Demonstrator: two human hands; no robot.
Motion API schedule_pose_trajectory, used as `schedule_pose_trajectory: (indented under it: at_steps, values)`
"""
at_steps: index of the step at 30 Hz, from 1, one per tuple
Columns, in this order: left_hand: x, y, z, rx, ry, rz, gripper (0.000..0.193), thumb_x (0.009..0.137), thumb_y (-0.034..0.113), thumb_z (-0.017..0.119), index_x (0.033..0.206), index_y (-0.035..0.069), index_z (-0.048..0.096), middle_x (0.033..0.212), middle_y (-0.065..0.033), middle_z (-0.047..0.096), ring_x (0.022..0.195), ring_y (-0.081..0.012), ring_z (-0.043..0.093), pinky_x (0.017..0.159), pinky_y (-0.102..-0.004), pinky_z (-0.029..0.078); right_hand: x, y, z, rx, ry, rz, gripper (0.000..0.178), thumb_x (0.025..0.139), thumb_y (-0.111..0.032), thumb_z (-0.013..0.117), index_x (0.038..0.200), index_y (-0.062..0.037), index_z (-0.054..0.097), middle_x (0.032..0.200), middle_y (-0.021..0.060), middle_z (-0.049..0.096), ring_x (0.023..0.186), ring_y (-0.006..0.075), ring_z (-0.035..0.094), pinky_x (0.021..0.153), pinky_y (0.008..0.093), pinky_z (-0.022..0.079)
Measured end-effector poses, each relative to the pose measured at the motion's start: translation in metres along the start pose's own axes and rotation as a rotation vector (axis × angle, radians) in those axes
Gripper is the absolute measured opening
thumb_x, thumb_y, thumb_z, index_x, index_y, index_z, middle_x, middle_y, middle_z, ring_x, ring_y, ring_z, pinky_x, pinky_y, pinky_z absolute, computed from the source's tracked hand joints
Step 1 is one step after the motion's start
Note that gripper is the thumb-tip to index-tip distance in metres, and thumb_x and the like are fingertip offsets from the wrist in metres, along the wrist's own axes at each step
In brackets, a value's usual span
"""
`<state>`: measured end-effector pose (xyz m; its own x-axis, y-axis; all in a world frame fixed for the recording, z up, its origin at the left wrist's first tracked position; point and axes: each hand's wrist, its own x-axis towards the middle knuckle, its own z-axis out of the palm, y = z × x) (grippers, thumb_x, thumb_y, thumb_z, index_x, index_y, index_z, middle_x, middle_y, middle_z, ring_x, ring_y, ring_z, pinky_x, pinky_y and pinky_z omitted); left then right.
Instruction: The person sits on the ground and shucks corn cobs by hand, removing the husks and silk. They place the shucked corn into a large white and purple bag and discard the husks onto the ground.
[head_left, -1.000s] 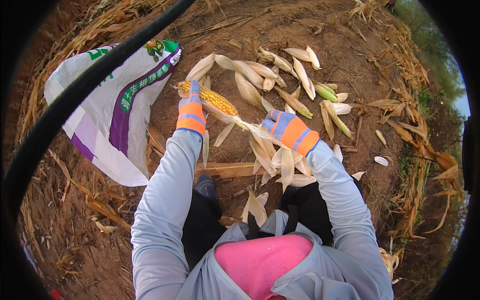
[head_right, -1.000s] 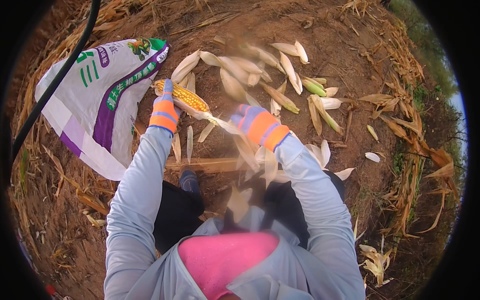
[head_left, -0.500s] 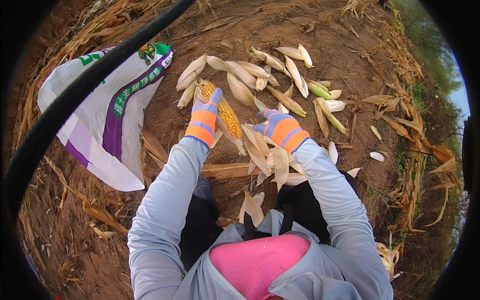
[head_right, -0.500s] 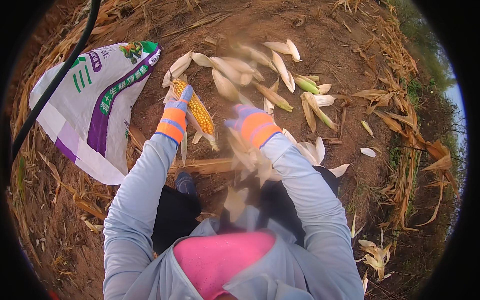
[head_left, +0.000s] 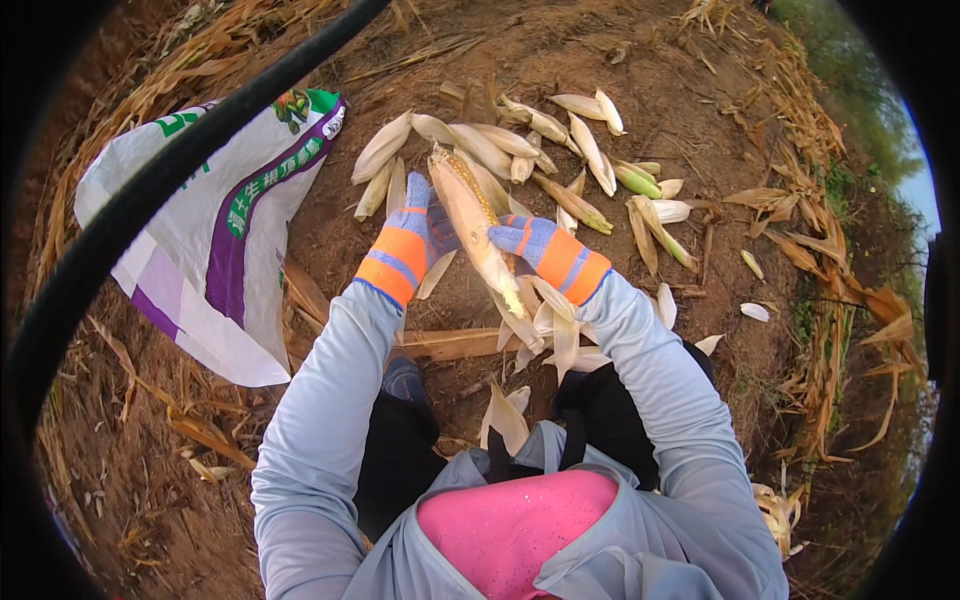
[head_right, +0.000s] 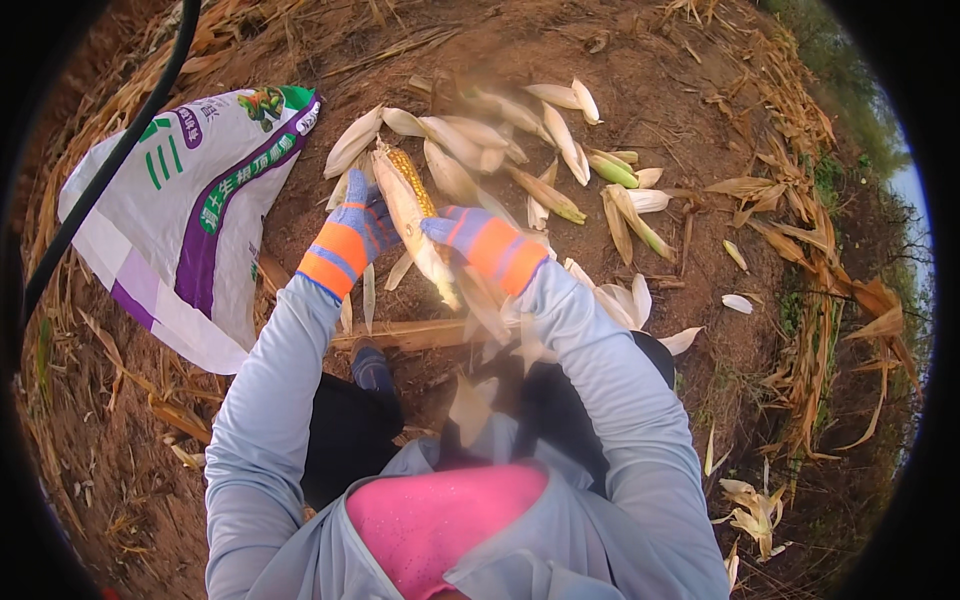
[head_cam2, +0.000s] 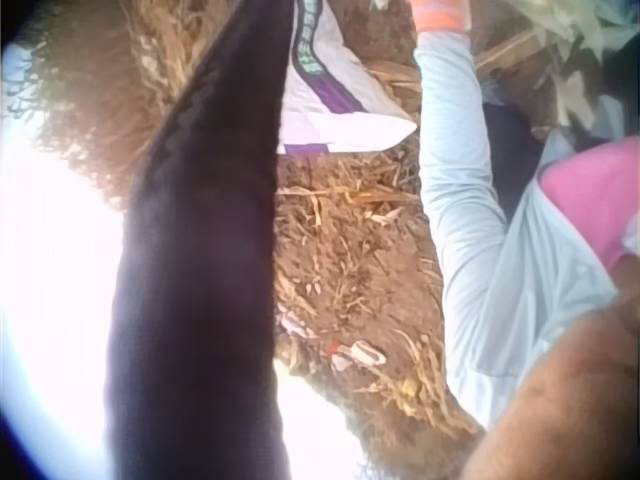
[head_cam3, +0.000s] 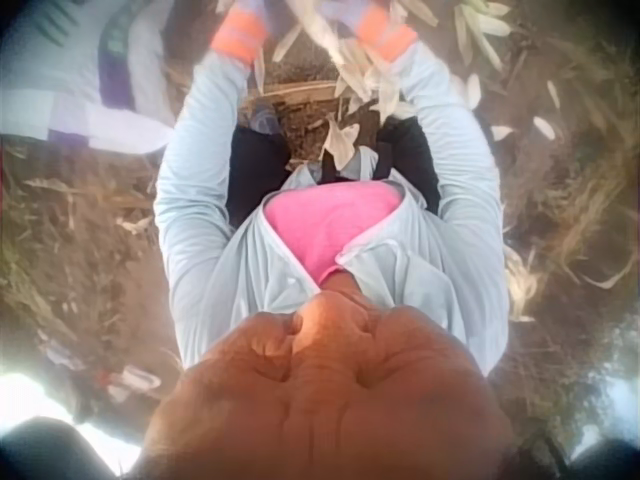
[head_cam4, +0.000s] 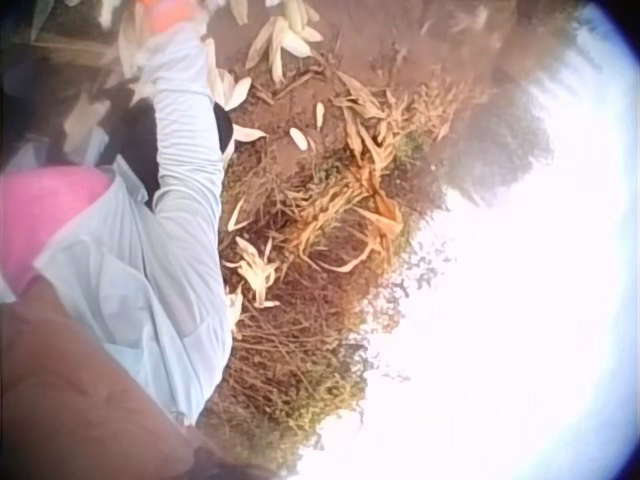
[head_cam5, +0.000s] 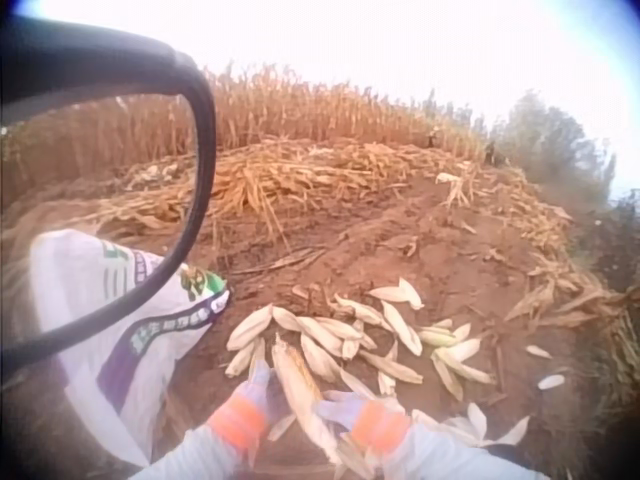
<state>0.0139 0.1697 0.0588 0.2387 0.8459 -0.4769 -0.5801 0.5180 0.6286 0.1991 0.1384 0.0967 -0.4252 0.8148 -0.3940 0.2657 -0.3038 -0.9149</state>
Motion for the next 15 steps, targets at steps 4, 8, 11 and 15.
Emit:
schedule_pose_trajectory:
  at_steps: [4,8,11,15]
  values:
    - [0.002,-0.01,0.005,-0.123,-0.221,0.001,0.057,0.083,0.048,0.043,0.121,0.007,0.038,0.122,-0.0141,0.042,0.104,-0.0258,0.048,0.086,-0.0422,0.04,0.027,0.056,-0.018,0.095,-0.128,-0.241,0.031,0.083,-0.028,0.052,0.102,-0.0038,0.055,0.088,0.0091,0.056,0.082,0.0127,0.051,0.074,0.0254,0.041]
    - [-0.017,-0.008,0.019,-0.236,-0.301,0.042,0.05,0.084,0.041,0.047,0.118,0.006,0.041,0.116,-0.0133,0.048,0.099,-0.0254,0.051,0.085,-0.0413,0.041,0.029,0.047,-0.007,0.561,-0.232,-0.056,0.032,0.084,-0.024,0.05,0.107,-0.0016,0.053,0.105,0.0092,0.055,0.095,0.0153,0.051,0.083,0.0254,0.039]
    - [-0.016,-0.005,0.011,-0.137,-0.225,0.044,0.046,0.084,0.038,0.049,0.114,0.004,0.046,0.106,-0.0108,0.054,0.093,-0.0229,0.054,0.082,-0.0364,0.043,0.011,0.015,0.003,0.215,-0.12,-0.129,0.036,0.083,-0.026,0.05,0.107,0.0009,0.053,0.105,0.0113,0.056,0.097,0.0182,0.052,0.083,0.027,0.039]
    - [-0.006,-0.008,0.005,0.181,-0.063,0.122,0.041,0.083,0.032,0.053,0.109,0.001,0.049,0.098,-0.008,0.057,0.086,-0.0176,0.055,0.076,-0.0278,0.045,0.015,0.022,0.0,-0.111,0.168,-0.144,0.04,0.081,-0.031,0.052,0.104,0.0024,0.054,0.096,0.0153,0.059,0.093,0.0217,0.055,0.08,0.0285,0.04]
